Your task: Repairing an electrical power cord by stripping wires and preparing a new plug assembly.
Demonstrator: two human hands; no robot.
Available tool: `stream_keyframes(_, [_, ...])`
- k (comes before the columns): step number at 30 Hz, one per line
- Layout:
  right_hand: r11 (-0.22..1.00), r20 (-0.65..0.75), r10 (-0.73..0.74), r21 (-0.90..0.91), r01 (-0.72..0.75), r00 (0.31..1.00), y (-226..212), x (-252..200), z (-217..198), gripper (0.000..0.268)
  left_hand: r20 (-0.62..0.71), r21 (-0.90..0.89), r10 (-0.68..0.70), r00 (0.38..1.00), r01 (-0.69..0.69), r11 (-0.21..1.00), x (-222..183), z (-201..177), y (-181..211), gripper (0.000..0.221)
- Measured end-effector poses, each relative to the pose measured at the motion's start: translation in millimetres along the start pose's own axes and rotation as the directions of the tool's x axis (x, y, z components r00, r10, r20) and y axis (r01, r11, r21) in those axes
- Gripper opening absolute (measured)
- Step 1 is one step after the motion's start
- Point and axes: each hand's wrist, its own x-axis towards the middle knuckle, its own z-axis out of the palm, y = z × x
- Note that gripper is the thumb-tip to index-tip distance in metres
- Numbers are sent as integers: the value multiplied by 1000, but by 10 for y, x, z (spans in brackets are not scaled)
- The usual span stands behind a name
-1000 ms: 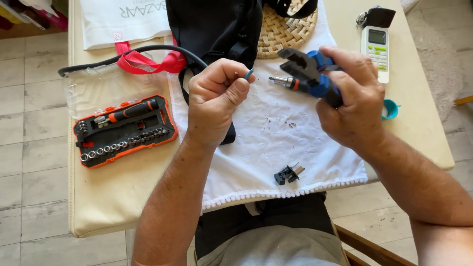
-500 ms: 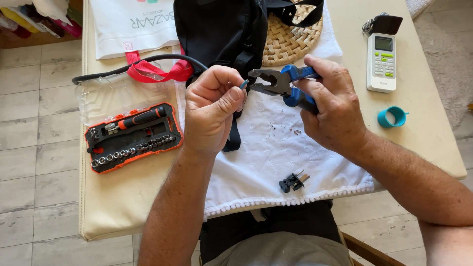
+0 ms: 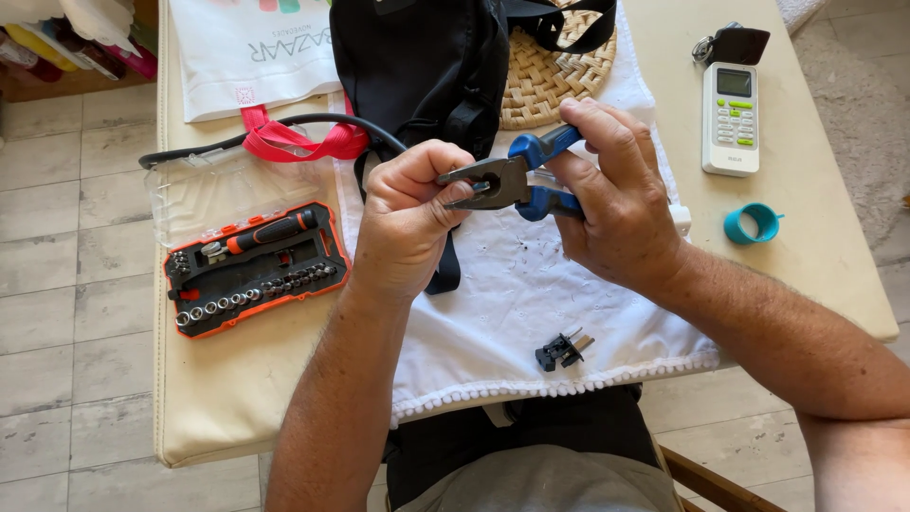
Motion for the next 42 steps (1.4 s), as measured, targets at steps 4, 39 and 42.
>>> stream_keyframes(4, [1000,-21,-19,-21,18,1000,-10,30,13,15,28,24,-3,1000,2,1000,4,39,43,20])
stream_keyframes(39, [1000,4,-6,-15,6,1000,1,-47,95,19,-4,109,-44,999,44,993,-5,67,71,24])
stream_keyframes(42, [1000,6,-8,-23,9,1000,14,-62,107,22,-5,104,-52,999,52,993,-4,62,64,24])
